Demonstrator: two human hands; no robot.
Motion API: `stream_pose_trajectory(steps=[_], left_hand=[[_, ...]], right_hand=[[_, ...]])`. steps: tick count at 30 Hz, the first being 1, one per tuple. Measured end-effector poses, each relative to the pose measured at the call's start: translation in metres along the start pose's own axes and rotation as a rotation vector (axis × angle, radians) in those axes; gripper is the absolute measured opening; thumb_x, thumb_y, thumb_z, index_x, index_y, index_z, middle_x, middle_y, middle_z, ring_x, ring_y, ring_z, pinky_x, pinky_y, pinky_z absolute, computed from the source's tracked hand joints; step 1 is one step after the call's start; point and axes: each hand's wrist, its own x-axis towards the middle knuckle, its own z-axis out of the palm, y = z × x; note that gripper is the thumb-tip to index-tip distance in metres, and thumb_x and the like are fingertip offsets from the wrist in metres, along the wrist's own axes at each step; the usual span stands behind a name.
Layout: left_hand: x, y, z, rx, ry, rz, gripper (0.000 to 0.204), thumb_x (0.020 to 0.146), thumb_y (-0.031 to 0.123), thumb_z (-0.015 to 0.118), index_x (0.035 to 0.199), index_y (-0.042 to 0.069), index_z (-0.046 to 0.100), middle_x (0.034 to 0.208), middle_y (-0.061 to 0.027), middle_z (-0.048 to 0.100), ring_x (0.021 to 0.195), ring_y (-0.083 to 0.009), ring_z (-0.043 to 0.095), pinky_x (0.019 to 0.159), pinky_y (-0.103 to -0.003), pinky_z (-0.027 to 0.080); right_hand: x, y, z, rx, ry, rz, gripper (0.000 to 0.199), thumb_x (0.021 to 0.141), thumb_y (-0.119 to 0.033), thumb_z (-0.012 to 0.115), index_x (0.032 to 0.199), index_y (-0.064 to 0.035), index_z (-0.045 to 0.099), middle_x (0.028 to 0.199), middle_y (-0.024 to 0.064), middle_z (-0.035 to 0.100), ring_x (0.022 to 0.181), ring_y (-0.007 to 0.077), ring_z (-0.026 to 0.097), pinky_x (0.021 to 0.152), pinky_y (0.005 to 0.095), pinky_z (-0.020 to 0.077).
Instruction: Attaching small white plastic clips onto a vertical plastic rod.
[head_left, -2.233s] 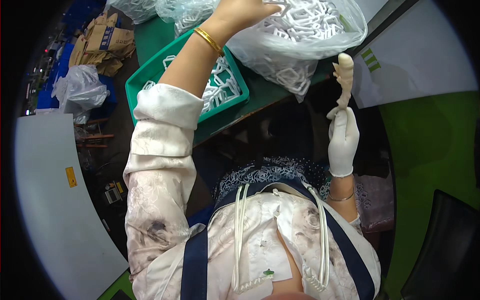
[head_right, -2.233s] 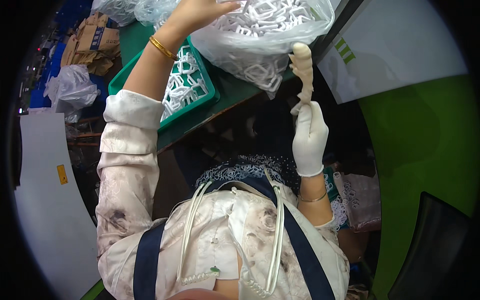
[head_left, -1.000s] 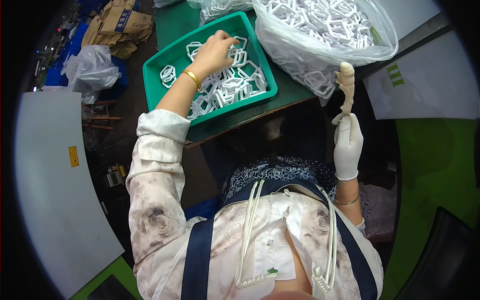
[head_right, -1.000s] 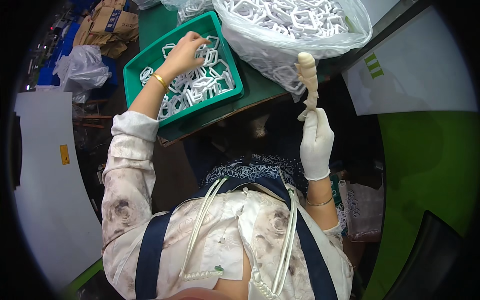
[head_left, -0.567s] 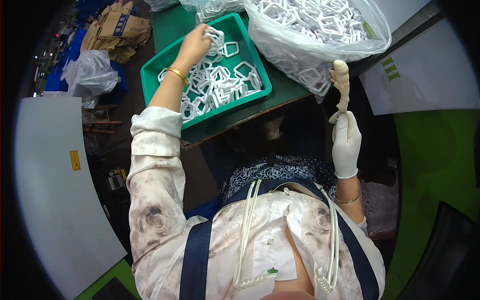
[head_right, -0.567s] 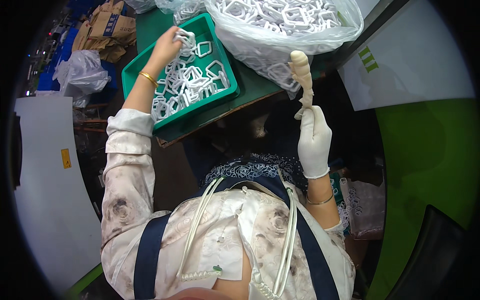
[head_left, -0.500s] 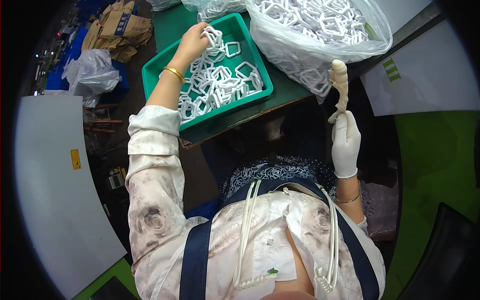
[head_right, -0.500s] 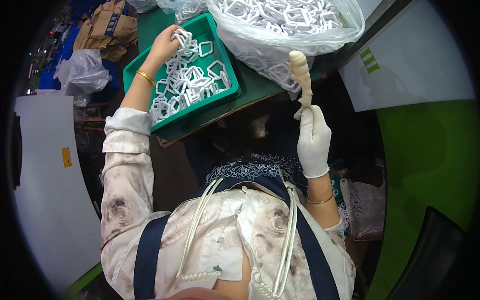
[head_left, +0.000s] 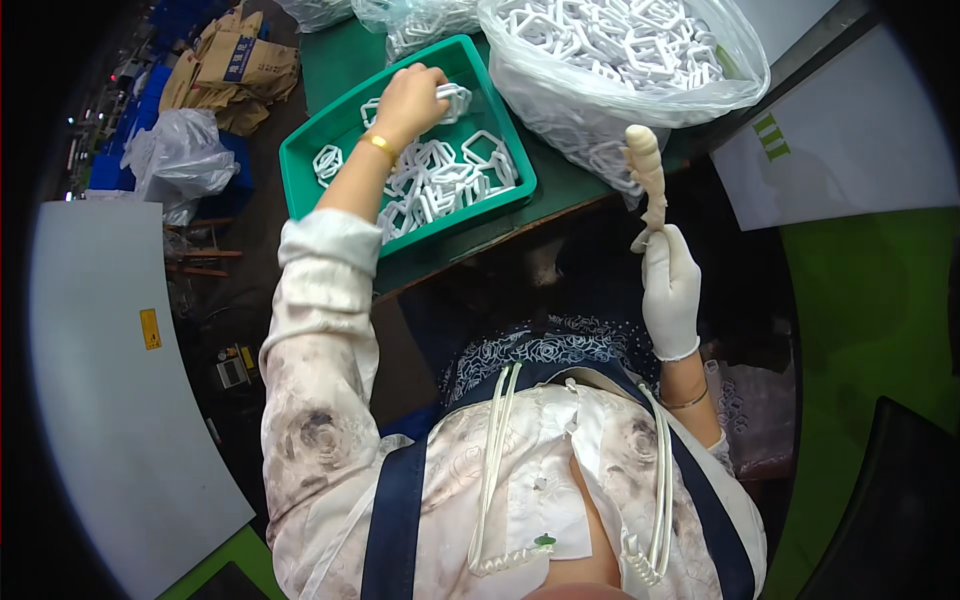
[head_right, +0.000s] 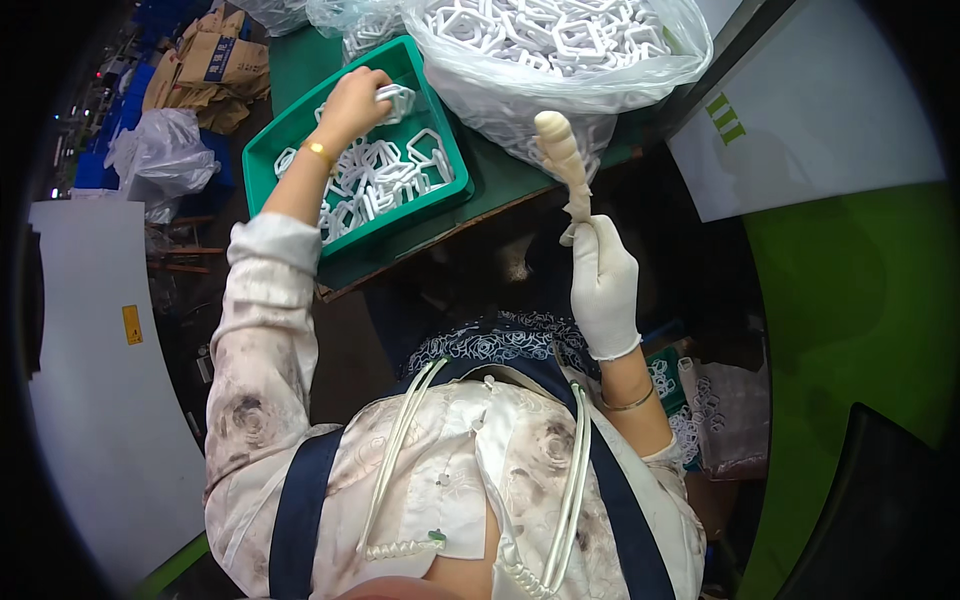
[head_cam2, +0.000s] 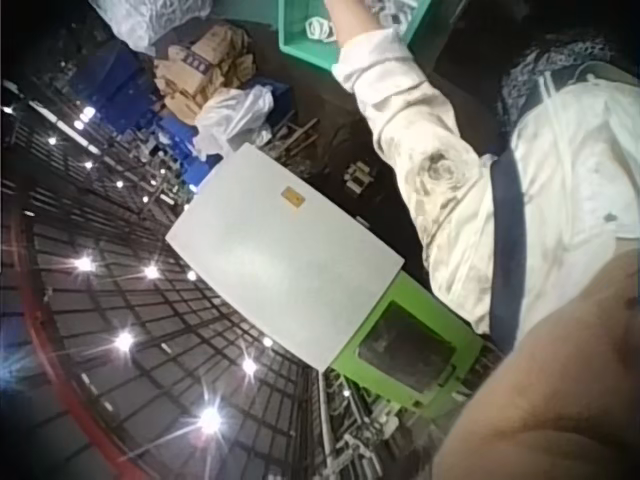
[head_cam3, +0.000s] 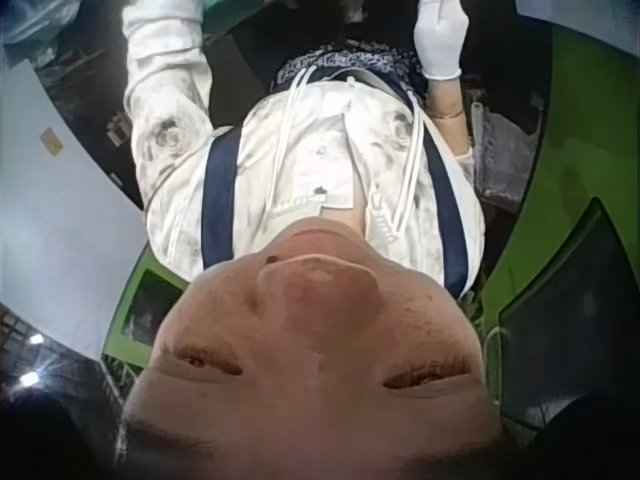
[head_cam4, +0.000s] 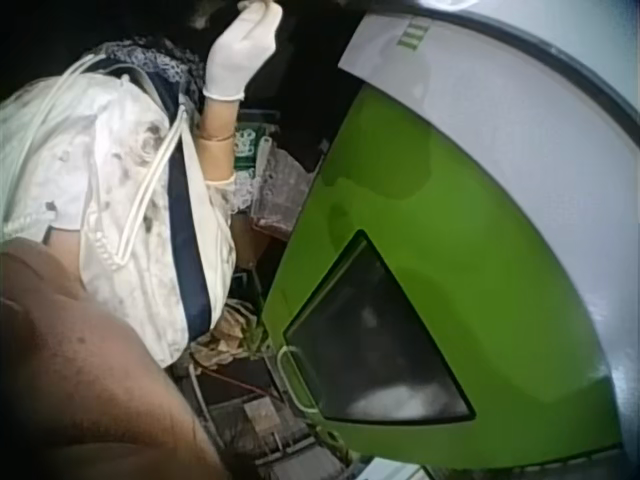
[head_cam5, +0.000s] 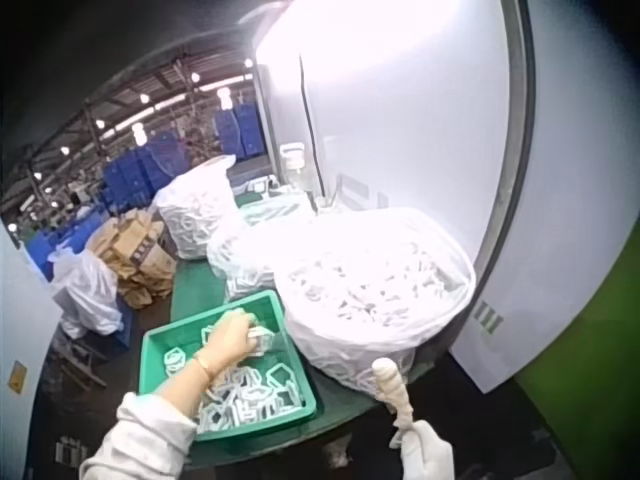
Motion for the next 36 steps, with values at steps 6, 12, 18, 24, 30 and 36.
stream_pose_trajectory(steps=[6,12,18,24,30,36], left_hand=[[-0.059,0.051,-0.045,-0.651,0.226,-0.165,0.022,0.083,0.001,0.064,0.105,0.001,0.065,0.093,-0.0124,0.067,0.087,-0.0257,0.067,0.079,-0.034,0.054],[-0.101,0.122,-0.051,-1.126,0.311,-0.191,0.030,0.086,-0.009,0.050,0.112,0.001,0.063,0.099,-0.0091,0.070,0.090,-0.0187,0.067,0.081,-0.031,0.053],[-0.116,0.185,-0.029,-1.405,0.470,-0.127,0.024,0.097,-0.007,0.048,0.119,0.001,0.057,0.108,-0.0103,0.065,0.096,-0.0206,0.066,0.086,-0.032,0.053],[-0.127,0.212,-0.019,-2.389,0.194,-0.389,0.022,0.108,0.015,0.048,0.125,0.003,0.052,0.115,-0.0106,0.063,0.101,-0.0188,0.064,0.089,-0.032,0.054],[-0.143,0.241,-0.015,-2.669,-0.109,-0.393,0.028,0.106,0.022,0.055,0.129,0.007,0.053,0.117,-0.0045,0.061,0.104,-0.0161,0.064,0.094,-0.030,0.053],[-0.138,0.225,-0.025,-1.374,0.296,-0.083,0.042,0.087,-0.006,0.068,0.127,0.003,0.058,0.118,-0.0079,0.064,0.107,-0.0198,0.064,0.093,-0.032,0.053]], right_hand=[[0.005,-0.008,0.016,0.009,-0.059,-0.032,0.026,0.108,-0.019,0.047,0.099,0.0010,0.062,0.070,-0.0006,0.052,0.062,0.0053,0.042,0.057,0.0249,0.0351],[0.014,-0.033,0.038,0.046,-0.191,-0.090,0.025,0.107,-0.018,0.049,0.099,0.0018,0.061,0.074,0.0098,0.056,0.065,0.0142,0.051,0.063,0.0298,0.0429],[0.005,-0.028,0.053,0.098,-0.212,-0.092,0.024,0.108,-0.020,0.049,0.098,-0.0013,0.061,0.068,0.0051,0.049,0.061,0.0117,0.045,0.059,0.0293,0.0387],[0.001,-0.030,0.040,0.336,-0.084,0.119,0.033,0.092,-0.001,0.066,0.122,-0.0016,0.053,0.082,-0.0048,0.044,0.067,0.0022,0.038,0.062,0.0189,0.0339],[0.015,-0.030,0.039,0.259,-0.081,0.006,0.035,0.087,0.000,0.071,0.118,-0.0019,0.054,0.089,-0.0021,0.053,0.076,0.0007,0.046,0.066,0.0178,0.0400],[0.016,-0.037,0.025,0.162,-0.113,0.006,0.028,0.087,0.000,0.069,0.112,-0.0012,0.056,0.092,0.0007,0.058,0.083,0.0037,0.053,0.074,0.0201,0.0463]])
